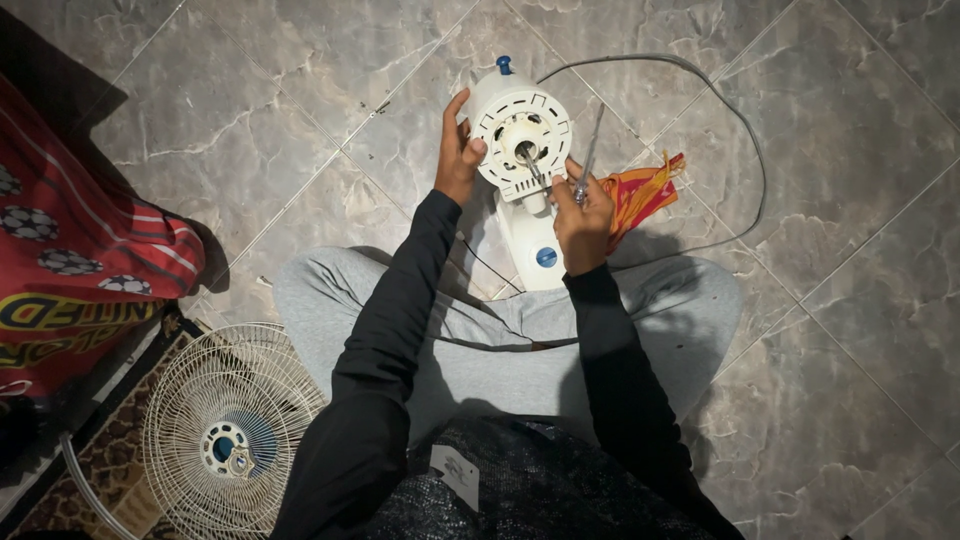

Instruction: The person sits on the floor servicing a stand fan. They use a screwdriver to unscrew the motor housing, pull the white plastic casing off the motor, set the housing and grille parts aside, and wipe the exposed motor with a cloth.

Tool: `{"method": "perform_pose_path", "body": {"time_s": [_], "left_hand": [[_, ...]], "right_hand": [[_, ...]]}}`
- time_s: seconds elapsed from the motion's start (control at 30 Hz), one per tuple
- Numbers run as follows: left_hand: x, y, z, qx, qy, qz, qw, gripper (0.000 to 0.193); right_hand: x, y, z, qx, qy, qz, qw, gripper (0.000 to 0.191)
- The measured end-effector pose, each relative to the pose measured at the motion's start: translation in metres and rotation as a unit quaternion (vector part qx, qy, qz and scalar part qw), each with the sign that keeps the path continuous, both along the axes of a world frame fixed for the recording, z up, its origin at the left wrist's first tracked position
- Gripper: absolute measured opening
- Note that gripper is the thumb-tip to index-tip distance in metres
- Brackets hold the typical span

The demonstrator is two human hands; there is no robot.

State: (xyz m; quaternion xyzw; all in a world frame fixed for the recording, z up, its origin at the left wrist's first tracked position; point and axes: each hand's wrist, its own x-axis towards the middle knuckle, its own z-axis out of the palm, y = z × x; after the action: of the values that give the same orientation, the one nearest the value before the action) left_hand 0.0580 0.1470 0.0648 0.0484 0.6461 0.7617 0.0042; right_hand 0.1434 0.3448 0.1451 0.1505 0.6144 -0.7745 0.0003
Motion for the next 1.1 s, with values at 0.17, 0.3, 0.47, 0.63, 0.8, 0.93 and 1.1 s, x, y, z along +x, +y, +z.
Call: {"method": "perform_pose_path", "body": {"time_s": [0.17,0.3,0.47,0.63,0.8,0.93,1.1], "left_hand": [[0.0,-0.001,0.002,-0.006,0.006,-0.002,1.0,0.119],[-0.001,-0.003,0.006,-0.013,0.002,-0.003,1.0,0.119],[0.001,-0.004,0.009,-0.014,0.004,-0.006,1.0,0.119],[0.004,-0.003,0.012,-0.01,0.002,-0.003,1.0,0.121],[0.009,0.0,0.015,0.003,0.022,-0.001,1.0,0.122],[0.015,0.004,0.018,-0.003,0.044,0.008,0.999,0.12],[0.021,0.015,0.03,0.027,0.015,0.028,0.999,0.123]], "right_hand": [[0.0,0.0,0.004,0.0,-0.002,0.006,1.0,0.039],[0.001,-0.001,0.006,-0.009,-0.011,0.008,1.0,0.04],[0.002,-0.001,0.006,0.011,-0.005,0.009,1.0,0.04],[0.003,-0.002,0.009,0.007,-0.01,0.001,1.0,0.04],[0.005,-0.002,0.012,0.04,-0.02,-0.009,0.999,0.039],[0.007,-0.003,0.011,0.075,-0.011,-0.032,0.997,0.038],[0.014,0.0,0.014,0.216,0.154,-0.001,0.964,0.055]]}}
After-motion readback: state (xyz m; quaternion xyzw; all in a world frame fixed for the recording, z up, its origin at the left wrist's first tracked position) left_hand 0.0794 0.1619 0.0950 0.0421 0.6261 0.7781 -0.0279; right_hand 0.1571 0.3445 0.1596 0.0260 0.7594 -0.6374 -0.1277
